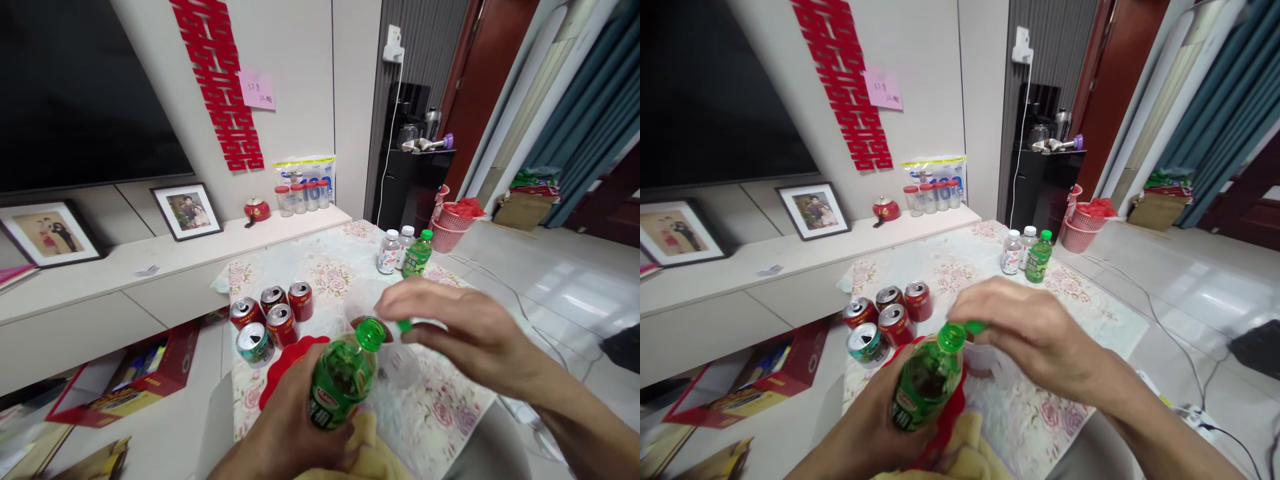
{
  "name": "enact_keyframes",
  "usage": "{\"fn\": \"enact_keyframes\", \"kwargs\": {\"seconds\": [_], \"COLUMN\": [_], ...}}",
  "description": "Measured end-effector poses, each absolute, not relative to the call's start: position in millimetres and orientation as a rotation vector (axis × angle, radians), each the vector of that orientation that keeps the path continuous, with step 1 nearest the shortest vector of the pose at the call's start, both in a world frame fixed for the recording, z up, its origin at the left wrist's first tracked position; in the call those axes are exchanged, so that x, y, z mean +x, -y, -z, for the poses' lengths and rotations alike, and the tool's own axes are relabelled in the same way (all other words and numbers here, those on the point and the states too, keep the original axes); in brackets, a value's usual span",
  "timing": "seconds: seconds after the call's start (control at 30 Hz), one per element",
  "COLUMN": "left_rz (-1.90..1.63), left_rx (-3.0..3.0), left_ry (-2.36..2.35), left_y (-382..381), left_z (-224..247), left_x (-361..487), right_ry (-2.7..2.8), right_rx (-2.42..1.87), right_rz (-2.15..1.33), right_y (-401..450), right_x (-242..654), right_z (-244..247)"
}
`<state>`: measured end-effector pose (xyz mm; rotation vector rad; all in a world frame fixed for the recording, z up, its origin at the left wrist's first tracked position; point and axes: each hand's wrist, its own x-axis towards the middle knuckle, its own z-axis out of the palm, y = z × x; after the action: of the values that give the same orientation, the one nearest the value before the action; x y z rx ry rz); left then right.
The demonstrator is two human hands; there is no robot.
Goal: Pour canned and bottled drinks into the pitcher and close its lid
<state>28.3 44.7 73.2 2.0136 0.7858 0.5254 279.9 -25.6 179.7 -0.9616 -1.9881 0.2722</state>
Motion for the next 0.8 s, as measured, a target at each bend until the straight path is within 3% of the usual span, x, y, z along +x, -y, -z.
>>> {"fn": "enact_keyframes", "kwargs": {"seconds": [0.13,0.3,0.53,0.8], "left_rz": [-0.544,-0.473,-0.294,0.014], "left_rx": [2.028,2.141,2.41,2.624], "left_ry": [-0.846,-0.898,-0.948,-0.976], "left_y": [-51.3,-73.3,-112.3,-132.0], "left_z": [-78.7,-93.8,-106.3,-136.7], "left_x": [21.3,14.9,11.4,23.8], "right_ry": [1.318,0.545,0.256,0.215], "right_rx": [-1.207,-1.154,-1.261,-1.306], "right_rz": [-0.283,-0.54,-0.662,-0.695], "right_y": [32.6,34.8,60.4,65.8], "right_x": [304.6,328.9,302.4,287.1], "right_z": [-157.7,-70.8,53.6,101.7]}}
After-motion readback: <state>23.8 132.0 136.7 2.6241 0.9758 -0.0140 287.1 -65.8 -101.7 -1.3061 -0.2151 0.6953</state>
